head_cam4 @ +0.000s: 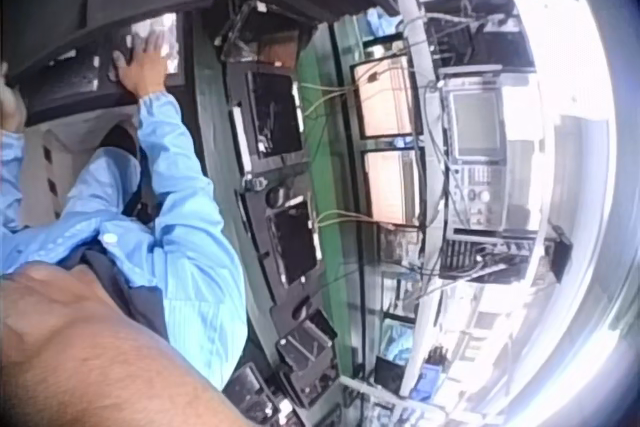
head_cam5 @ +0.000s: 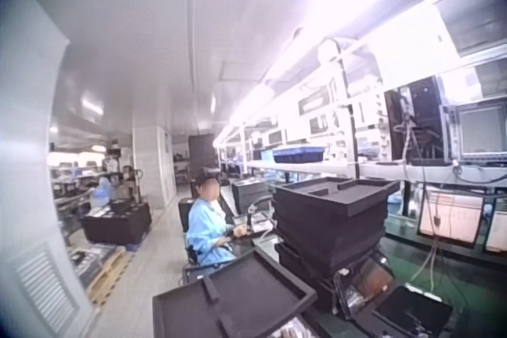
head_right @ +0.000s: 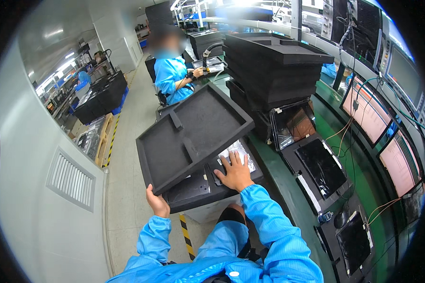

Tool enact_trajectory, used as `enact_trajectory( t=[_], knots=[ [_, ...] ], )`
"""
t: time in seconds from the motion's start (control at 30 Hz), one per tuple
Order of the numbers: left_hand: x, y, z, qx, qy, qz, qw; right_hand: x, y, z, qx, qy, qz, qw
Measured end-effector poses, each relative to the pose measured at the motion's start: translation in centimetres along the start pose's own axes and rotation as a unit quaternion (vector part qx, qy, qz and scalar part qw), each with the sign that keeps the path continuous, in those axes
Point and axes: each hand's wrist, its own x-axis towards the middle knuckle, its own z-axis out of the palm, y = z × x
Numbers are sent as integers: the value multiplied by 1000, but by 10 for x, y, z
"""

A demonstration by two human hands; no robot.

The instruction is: Assembling and inspecting tablet screens and components at an electronics factory workstation.

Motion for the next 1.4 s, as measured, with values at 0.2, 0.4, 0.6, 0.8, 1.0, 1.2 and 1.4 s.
enact_trajectory(
  t=[0.2, 0.4, 0.6, 0.8, 1.0, 1.2, 1.4],
  knots=[
    [3, -3, -9, -9, -24, 10, 1000, -18, -4, -3, 3, -41, 36, 998],
    [3, -2, -6, 19, -53, 2, 998, -40, 13, -4, 24, 11, 29, 999],
    [6, 12, -31, 101, -79, -8, 992, -73, 36, -31, 265, 299, 134, 907],
    [4, 10, -47, 226, -97, -26, 969, -92, 52, -25, 230, 210, 163, 936],
    [24, 15, -85, 221, -105, -34, 969, -87, 38, -49, 325, 157, 138, 922],
    [-8, 18, -80, 344, -153, -57, 925, -106, 47, -36, 277, 131, 248, 919],
    [-66, 21, -87, 429, -11, 241, 871, -132, 40, -77, 239, 128, 241, 932]
  ],
)
